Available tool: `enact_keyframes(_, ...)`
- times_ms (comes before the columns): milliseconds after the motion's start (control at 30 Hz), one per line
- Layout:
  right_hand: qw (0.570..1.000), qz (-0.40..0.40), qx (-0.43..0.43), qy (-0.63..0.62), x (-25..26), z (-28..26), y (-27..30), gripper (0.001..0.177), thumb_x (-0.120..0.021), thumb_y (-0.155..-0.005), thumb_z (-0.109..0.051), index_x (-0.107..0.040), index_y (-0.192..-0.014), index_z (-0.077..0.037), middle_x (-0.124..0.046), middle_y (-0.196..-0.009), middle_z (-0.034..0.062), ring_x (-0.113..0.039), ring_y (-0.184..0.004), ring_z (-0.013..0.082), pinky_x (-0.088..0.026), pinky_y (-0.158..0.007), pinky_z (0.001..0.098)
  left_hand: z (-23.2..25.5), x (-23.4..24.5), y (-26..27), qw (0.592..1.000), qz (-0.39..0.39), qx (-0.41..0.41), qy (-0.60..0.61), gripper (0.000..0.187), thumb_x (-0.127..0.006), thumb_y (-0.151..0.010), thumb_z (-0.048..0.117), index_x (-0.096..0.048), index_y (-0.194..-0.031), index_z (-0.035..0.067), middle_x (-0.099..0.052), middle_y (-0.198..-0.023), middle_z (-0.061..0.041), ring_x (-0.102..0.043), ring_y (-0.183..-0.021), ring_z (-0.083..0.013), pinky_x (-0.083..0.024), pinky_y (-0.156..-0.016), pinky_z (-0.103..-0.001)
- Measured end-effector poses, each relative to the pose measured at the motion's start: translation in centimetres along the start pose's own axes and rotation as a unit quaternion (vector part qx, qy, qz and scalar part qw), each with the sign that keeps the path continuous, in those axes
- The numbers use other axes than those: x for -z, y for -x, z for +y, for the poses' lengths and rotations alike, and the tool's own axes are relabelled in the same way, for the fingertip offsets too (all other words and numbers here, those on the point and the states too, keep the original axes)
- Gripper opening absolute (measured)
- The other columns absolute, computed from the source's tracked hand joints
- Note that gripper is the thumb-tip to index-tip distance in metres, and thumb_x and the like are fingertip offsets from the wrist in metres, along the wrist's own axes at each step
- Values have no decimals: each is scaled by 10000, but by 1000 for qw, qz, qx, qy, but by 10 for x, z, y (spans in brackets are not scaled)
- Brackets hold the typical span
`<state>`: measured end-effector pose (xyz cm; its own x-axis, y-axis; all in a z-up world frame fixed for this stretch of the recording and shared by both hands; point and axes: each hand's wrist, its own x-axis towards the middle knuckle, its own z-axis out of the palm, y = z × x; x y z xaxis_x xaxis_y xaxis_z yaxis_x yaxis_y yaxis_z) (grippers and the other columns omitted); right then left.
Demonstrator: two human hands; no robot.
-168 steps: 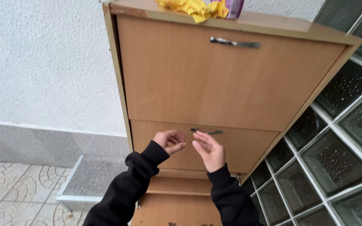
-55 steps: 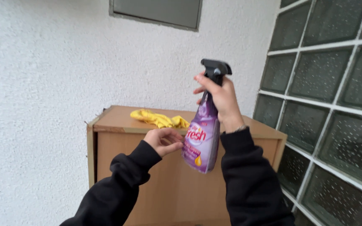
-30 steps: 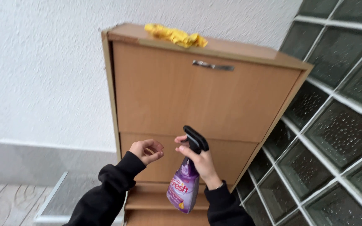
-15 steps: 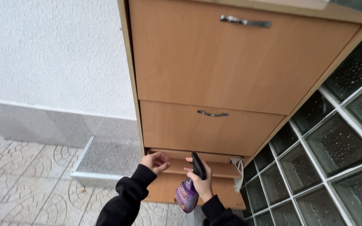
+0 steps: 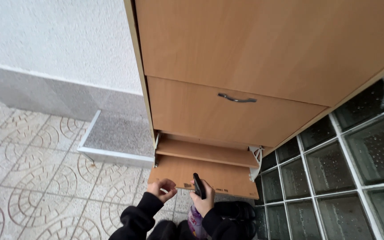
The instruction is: The person sprays a cleaning solution into an open wooden drawer and wipes the interior surfaces with a yellow cloth. They then place the spray bottle on top of the cabinet and continue wiping the drawer's bottom and sides.
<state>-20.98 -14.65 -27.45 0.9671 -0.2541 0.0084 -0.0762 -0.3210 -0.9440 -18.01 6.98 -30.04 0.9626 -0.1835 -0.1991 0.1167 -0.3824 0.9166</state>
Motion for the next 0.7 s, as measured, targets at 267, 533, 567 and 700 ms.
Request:
enact_keyframes(267, 994, 51, 101, 0, -30, 27, -28, 342, -650, -609, 29, -729, -889, -151, -674, -834, -20, -676, -772, 172, -520, -753, 290, -29, -17, 7, 997, 23, 42, 56, 200, -811, -795, 268, -780, -971, 177, -820, -846, 65, -772, -753, -83, -637, -679, -235)
enact_keyframes(533, 996, 73, 35, -22, -99, 89, -70, 338, -699, -558, -11, -730, -860, -158, -711, -831, -45, -682, -774, 138, -539, -773, 279, -48, -19, -14, 995, 30, 50, 82, 217, -782, -826, 274, -778, -1010, 158, -817, -859, 45, -777, -811, -89, -634, -715, -252)
enact_keyframes(567, 998, 61, -10, -16, -108, 90, -75, 322, -682, -549, -5, -720, -826, -163, -707, -796, -55, -665, -743, 131, -529, -742, 271, -48, -16, -18, 994, 31, 53, 86, 200, -785, -830, 266, -772, -997, 157, -814, -857, 43, -773, -800, -90, -631, -711, -248)
enact_keyframes(700, 995, 52, -86, -9, -148, 110, -99, 310, -659, -493, -13, -708, -758, -166, -690, -729, -69, -636, -685, 125, -514, -679, 262, -75, -9, -36, 993, 36, 65, 97, 186, -795, -831, 235, -767, -991, 145, -818, -871, 30, -774, -801, -93, -619, -707, -239)
